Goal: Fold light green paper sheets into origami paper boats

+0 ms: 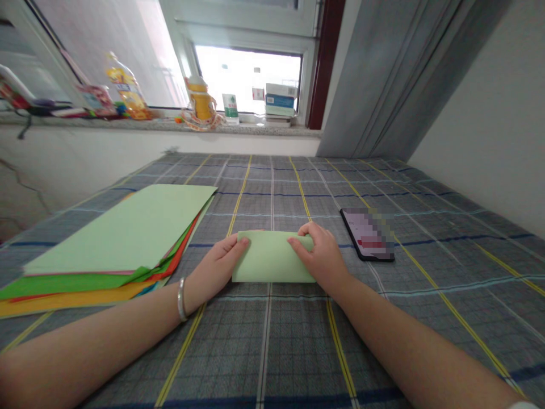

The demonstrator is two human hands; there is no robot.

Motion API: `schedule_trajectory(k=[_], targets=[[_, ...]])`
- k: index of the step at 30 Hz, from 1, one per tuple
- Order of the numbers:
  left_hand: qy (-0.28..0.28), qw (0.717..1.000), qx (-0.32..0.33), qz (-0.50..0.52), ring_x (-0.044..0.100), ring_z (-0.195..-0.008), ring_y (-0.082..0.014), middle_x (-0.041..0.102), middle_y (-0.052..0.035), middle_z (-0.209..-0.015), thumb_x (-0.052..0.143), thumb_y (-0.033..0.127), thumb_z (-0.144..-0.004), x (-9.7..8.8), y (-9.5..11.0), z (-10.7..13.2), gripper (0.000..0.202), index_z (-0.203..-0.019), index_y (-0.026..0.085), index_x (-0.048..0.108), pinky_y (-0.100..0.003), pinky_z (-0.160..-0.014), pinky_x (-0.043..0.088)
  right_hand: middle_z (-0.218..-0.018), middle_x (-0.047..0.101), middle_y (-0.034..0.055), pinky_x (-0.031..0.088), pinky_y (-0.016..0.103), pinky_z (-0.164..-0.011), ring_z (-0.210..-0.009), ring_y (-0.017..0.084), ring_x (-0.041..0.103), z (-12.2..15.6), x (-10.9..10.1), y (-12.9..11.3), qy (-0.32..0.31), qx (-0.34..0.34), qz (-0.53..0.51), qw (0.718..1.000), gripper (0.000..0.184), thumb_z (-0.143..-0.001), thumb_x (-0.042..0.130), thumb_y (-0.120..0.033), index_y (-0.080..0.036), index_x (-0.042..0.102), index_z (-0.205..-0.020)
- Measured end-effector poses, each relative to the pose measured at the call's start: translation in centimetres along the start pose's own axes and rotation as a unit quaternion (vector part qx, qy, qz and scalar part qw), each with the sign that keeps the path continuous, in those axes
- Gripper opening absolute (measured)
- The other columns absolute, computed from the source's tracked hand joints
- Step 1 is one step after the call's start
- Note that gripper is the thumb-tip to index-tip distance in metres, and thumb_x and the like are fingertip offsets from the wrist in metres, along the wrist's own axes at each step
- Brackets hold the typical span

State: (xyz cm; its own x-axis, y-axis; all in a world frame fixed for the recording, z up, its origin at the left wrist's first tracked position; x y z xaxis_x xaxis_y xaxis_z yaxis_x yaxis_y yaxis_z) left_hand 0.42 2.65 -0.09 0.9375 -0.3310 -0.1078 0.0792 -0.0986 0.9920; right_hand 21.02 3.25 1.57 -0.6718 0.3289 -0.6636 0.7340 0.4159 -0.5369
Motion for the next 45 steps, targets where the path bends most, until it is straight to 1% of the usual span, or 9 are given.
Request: schedule_trajectory(k=[8, 15, 17, 21, 24, 27, 34, 41, 45], targets=[[0.017, 0.999, -0.005, -0.029, 0.05, -0.061, -0.0128, 0.063, -0.0012, -0.076, 0.044, 0.046, -0.089, -0.2, 0.0, 0.0, 0.04, -0.102, 0.014, 0.063, -0.024, -0.057, 0.041, -0.089, 0.062, 0.0032, 0.045, 0.036, -0.077, -0.085, 0.022, 0.06, 0.1, 0.0, 0.1, -0.002, 0.021, -0.04, 0.999, 0.02, -0.081, 0.057, -0.038, -0.024, 0.055, -0.094], [0.042, 0.995, 0.047, -0.071, 0.057, -0.081, -0.0175, 0.065, -0.0051, -0.102, 0.04, 0.042, -0.092, -0.3, 0.7, 0.1, 0.039, -0.117, 0.017, 0.057, -0.026, -0.07, 0.045, -0.098, 0.063, 0.0051, 0.045, 0.039, -0.083, -0.091, 0.023, 0.06, 0.1, 0.0, 0.1, 0.012, 0.006, -0.05, 0.999, 0.023, -0.08, 0.058, -0.037, -0.023, 0.057, -0.098], [0.048, 0.993, 0.054, -0.089, 0.057, -0.084, -0.0183, 0.065, -0.0052, -0.103, 0.039, 0.041, -0.092, -0.4, 0.7, 0.1, 0.039, -0.118, 0.017, 0.057, -0.027, -0.072, 0.045, -0.099, 0.063, 0.005, 0.046, 0.039, -0.081, -0.09, 0.023, 0.06, 0.1, 0.1, 0.3, 0.017, 0.016, -0.062, 0.998, 0.024, -0.08, 0.059, -0.037, -0.023, 0.057, -0.1], [0.079, 0.986, 0.067, -0.133, 0.054, -0.082, -0.0178, 0.061, -0.004, -0.098, 0.039, 0.04, -0.093, -1.0, 0.8, 0.2, 0.039, -0.124, 0.02, 0.054, -0.027, -0.073, 0.043, -0.099, 0.063, 0.0057, 0.047, 0.034, -0.065, -0.076, 0.019, 0.059, 0.1, 0.6, 1.1, 0.002, 0.067, -0.121, 0.99, 0.03, -0.079, 0.061, -0.037, -0.023, 0.054, -0.104], [0.096, 0.986, 0.065, -0.117, 0.049, -0.068, -0.015, 0.056, -0.0014, -0.084, 0.04, 0.038, -0.093, -1.2, 0.7, 0.2, 0.042, -0.132, 0.024, 0.044, -0.026, -0.065, 0.042, -0.092, 0.063, 0.0047, 0.047, 0.031, -0.06, -0.072, 0.018, 0.06, 0.1, 1.1, 1.4, -0.023, 0.1, -0.212, 0.972, 0.032, -0.079, 0.061, -0.037, -0.023, 0.05, -0.106], [0.091, 0.991, 0.053, -0.078, 0.044, -0.06, -0.013, 0.047, 0.002, -0.072, 0.04, 0.038, -0.093, -1.1, 0.5, 0.1, 0.039, -0.13, 0.025, 0.04, -0.023, -0.056, 0.039, -0.083, 0.063, 0.0022, 0.048, 0.03, -0.06, -0.071, 0.018, 0.062, 0.1, 1.4, 1.6, -0.034, 0.122, -0.264, 0.956, 0.033, -0.079, 0.062, -0.037, -0.023, 0.049, -0.105], [0.087, 0.993, 0.043, -0.061, 0.041, -0.057, -0.0117, 0.042, 0.004, -0.069, 0.039, 0.037, -0.094, -1.2, 0.0, -0.2, 0.025, -0.116, 0.025, 0.041, -0.021, -0.052, 0.035, -0.071, 0.067, -0.0007, 0.043, 0.026, -0.049, -0.056, 0.016, 0.061, -0.1, 1.5, 1.9, -0.049, 0.176, -0.326, 0.927, 0.04, -0.077, 0.061, -0.038, -0.024, 0.047, -0.111], [0.08, 0.995, 0.037, -0.034, 0.042, -0.056, -0.0112, 0.043, 0.0038, -0.069, 0.041, 0.04, -0.093, -1.2, -0.5, -0.3, 0.024, -0.113, 0.025, 0.042, -0.02, -0.051, 0.035, -0.062, 0.061, -0.0036, 0.036, 0.025, -0.045, -0.049, 0.013, 0.052, -0.1, 1.4, 2.3, -0.043, 0.162, -0.304, 0.938, 0.037, -0.077, 0.061, -0.038, -0.023, 0.054, -0.111], [0.074, 0.996, 0.03, -0.033, 0.04, -0.055, -0.0106, 0.041, 0.0043, -0.067, 0.041, 0.039, -0.092, -1.1, -0.3, -0.3, 0.024, -0.112, 0.025, 0.043, -0.02, -0.049, 0.034, -0.049, 0.047, -0.008, 0.029, 0.023, -0.042, -0.043, 0.011, 0.042, -0.1, 1.0, 2.2, -0.011, 0.162, -0.294, 0.942, 0.029, -0.077, 0.062, -0.038, -0.023, 0.059, -0.101]])
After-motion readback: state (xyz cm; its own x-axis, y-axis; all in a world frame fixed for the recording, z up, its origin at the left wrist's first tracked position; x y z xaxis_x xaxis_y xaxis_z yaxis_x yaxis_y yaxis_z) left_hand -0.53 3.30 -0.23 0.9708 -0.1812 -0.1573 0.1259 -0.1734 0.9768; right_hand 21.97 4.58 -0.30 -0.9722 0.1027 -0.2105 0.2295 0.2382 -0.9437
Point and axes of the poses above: each hand's wrist, its own z-axis away from the middle knuckle, its own x-axis out of the palm, y = z × x, the point moved 4 cm from there along -z, towards the middle knuckle
